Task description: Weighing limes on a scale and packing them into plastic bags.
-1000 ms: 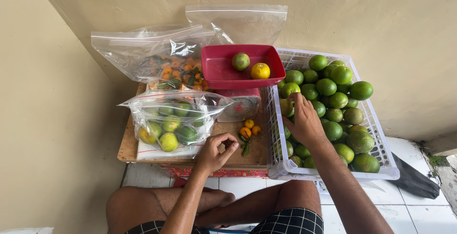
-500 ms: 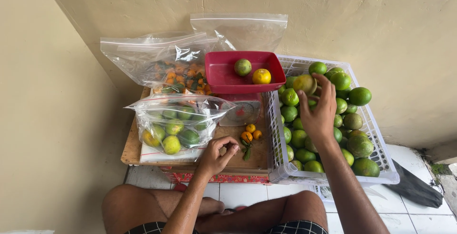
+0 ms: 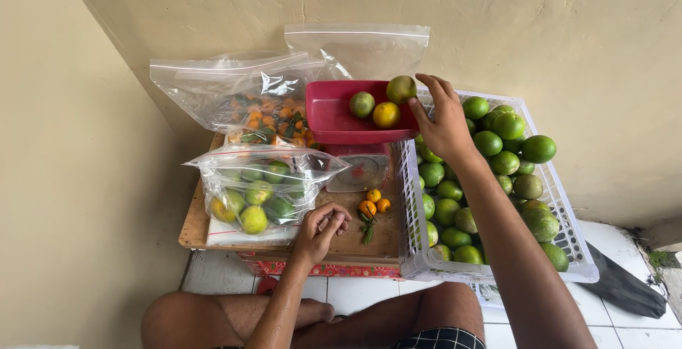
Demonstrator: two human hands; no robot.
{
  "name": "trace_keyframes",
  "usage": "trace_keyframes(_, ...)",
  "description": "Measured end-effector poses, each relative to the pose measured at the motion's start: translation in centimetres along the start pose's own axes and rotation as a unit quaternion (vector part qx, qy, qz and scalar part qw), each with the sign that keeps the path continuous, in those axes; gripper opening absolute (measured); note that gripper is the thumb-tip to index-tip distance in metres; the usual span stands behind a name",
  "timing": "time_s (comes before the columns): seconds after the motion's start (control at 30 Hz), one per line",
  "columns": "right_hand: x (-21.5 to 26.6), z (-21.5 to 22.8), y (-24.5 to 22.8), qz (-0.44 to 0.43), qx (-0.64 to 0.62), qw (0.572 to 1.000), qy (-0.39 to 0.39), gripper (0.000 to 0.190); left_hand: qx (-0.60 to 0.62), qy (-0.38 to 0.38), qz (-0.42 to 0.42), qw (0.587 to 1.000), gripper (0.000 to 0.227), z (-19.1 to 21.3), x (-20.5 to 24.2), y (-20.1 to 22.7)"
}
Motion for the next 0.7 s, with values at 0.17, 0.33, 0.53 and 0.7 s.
trace_keyframes(0.17, 2.8, 2.5, 2.9, -0.008, -0.009, 1.000, 0.008, 0.037, 0.010, -0.005, 0.006, 1.000, 0.030, 0.0, 0.0, -1.6)
trace_keyframes(0.33, 5.8, 2.2, 7.8, -0.016, 0.219, 0.971, -0.098, 0.048, 0.008, -0.020, 0.000, 1.000, 0.031, -0.2, 0.0, -2.1)
trace_keyframes(0.53, 7.2, 0.6, 11.1, -0.079, 0.305, 0.930, -0.188, 0.072, 0.009, -0.014, 0.010, 1.000, 0.027, -0.3, 0.1, -1.8)
trace_keyframes(0.7, 7.2, 0.7, 11.1, -0.087, 0.296, 0.939, -0.155, 0.066, 0.003, -0.004, 0.011, 1.000, 0.027, -0.2, -0.2, -2.0)
Point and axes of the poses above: each hand's wrist, its own x-axis away from the middle knuckle, its own z-axis out of the back of the hand, y = z × x, the point moved 3 cm from there along -x, towards the middle knuckle, and after that the axes turned 10 degrees about -x, right-handed, at the moved point
